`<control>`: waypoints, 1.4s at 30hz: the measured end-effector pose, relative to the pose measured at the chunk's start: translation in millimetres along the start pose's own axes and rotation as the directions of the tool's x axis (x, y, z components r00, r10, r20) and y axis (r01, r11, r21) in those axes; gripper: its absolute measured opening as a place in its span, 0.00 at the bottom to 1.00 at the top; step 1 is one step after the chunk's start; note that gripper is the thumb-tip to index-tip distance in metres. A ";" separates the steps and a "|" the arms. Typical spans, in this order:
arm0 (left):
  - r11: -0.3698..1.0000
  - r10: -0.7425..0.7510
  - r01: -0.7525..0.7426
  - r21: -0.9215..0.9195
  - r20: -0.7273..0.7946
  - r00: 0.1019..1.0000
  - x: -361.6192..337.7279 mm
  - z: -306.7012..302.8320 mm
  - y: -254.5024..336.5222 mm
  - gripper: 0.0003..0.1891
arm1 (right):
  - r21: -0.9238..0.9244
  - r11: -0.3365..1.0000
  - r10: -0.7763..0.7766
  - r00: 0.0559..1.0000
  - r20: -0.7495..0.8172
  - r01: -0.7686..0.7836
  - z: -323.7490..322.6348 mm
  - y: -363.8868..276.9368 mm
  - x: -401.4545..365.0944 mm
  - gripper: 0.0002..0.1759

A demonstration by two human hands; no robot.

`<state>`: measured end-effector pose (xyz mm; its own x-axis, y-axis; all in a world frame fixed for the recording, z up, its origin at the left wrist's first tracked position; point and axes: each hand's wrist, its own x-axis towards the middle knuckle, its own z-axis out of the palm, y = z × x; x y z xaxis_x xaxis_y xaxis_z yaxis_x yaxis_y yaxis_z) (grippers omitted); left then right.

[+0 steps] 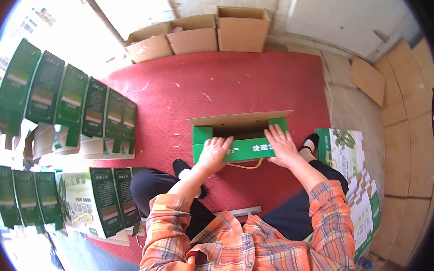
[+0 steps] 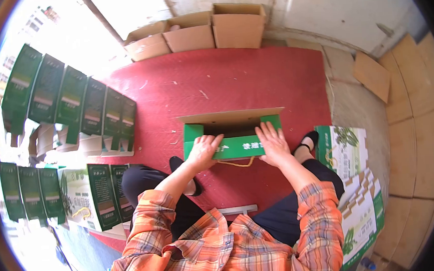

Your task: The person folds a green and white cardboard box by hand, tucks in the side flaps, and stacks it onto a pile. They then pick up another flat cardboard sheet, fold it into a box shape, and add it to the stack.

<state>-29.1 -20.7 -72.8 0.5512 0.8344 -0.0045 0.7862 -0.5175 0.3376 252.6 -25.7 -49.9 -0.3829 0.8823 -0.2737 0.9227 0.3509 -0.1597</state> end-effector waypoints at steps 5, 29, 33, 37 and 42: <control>0.995 -0.087 0.086 -0.042 -0.026 0.996 4.7 -9.4 2.5 0.45 | 0.197 0.980 0.081 0.941 -0.329 -0.015 -48.7 16.0 -4.3 0.58; 0.544 -0.819 -0.363 -0.757 -0.574 -0.030 -323.7 -226.9 35.7 0.20 | 0.762 0.647 0.452 0.808 -0.378 -0.006 -57.4 103.6 -19.9 0.21; 0.442 -0.863 -0.582 -0.683 -0.500 -0.068 -392.1 -240.0 39.7 0.23 | 0.744 0.667 0.437 0.829 -0.349 -0.038 -52.1 104.8 -22.1 0.20; 0.363 -0.905 -0.641 -0.676 -0.420 -0.069 -453.4 -233.3 7.0 0.22 | 0.725 0.686 0.422 0.847 -0.324 -0.064 -49.6 102.5 -25.8 0.21; 0.395 -0.919 -0.533 -0.748 -0.317 -0.236 -500.1 -212.7 -67.3 0.23 | 0.705 0.702 0.392 0.882 -0.260 -0.104 -43.6 95.9 -28.5 0.22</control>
<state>-417.1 -362.8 107.0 -0.9408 0.3388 -0.0108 -0.1923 -0.5073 0.8400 354.0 -3.6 -16.0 0.0353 0.9977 -0.0573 0.6555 -0.0664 -0.7523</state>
